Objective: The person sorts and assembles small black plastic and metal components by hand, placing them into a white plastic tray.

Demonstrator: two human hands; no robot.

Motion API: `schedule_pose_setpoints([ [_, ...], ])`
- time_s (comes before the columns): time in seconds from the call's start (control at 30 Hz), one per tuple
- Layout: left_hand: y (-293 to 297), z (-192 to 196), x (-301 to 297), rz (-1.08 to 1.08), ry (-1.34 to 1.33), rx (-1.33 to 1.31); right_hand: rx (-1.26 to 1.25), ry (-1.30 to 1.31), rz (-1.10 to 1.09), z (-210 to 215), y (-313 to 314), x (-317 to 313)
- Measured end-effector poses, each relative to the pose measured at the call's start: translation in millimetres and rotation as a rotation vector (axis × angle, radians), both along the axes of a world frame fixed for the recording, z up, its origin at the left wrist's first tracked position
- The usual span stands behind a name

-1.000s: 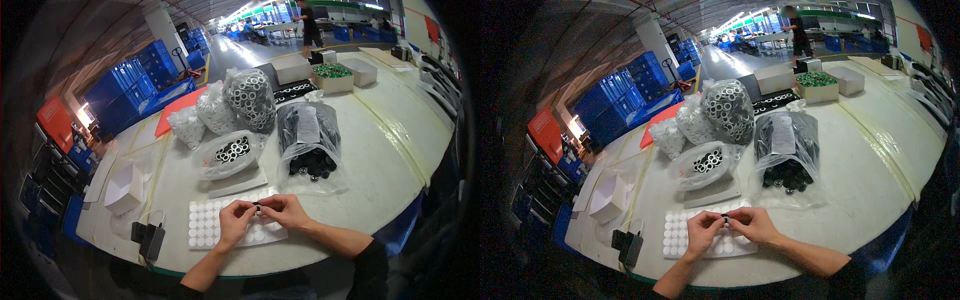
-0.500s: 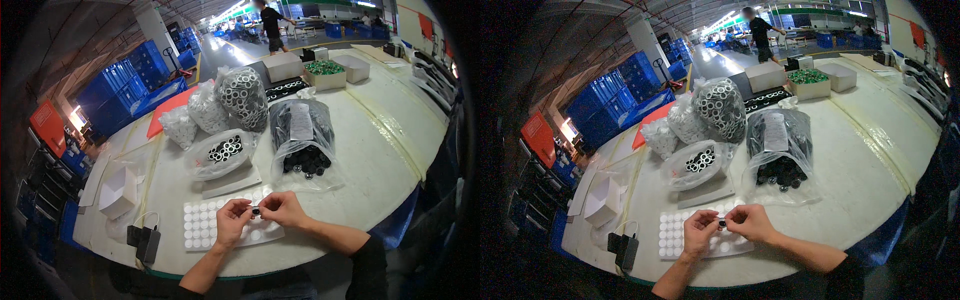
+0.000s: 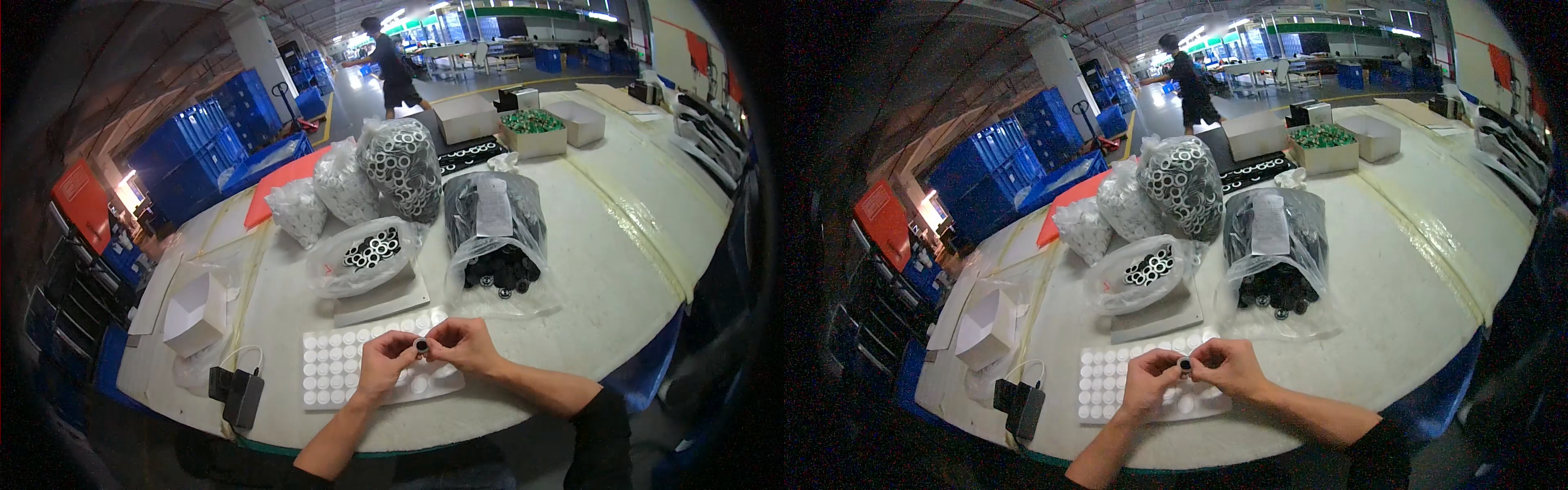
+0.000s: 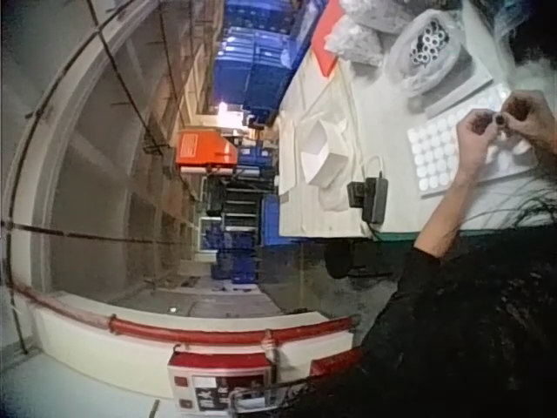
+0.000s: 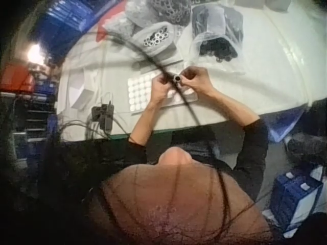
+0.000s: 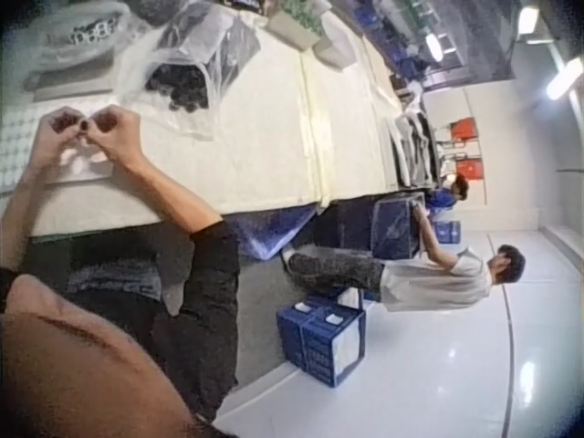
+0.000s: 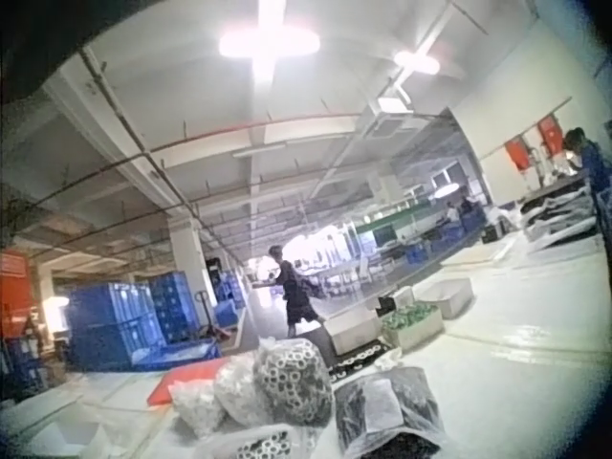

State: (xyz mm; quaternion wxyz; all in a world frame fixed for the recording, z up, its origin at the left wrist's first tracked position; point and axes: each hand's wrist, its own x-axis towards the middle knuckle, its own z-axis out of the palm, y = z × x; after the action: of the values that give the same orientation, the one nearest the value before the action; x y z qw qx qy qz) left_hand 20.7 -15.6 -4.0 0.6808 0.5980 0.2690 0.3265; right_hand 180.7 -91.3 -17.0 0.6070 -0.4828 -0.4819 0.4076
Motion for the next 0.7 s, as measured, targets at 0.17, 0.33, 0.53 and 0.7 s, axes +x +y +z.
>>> schedule_pose_setpoints([
  [0.17,2.4,-4.0,-5.9,0.039,0.052,0.021,0.001,-0.026,0.046,0.1,5.5,3.6],
  [0.33,8.5,-3.0,-7.9,-0.042,0.075,0.114,0.024,-0.103,0.062,-5.9,8.5,8.6],
  [0.53,-1.1,1.1,-2.7,0.075,0.123,0.485,0.033,-0.180,0.070,2.7,8.9,8.5],
  [0.7,-4.9,-6.2,-3.1,0.033,0.064,0.210,0.093,-0.107,-0.044,-0.9,4.0,0.5],
])
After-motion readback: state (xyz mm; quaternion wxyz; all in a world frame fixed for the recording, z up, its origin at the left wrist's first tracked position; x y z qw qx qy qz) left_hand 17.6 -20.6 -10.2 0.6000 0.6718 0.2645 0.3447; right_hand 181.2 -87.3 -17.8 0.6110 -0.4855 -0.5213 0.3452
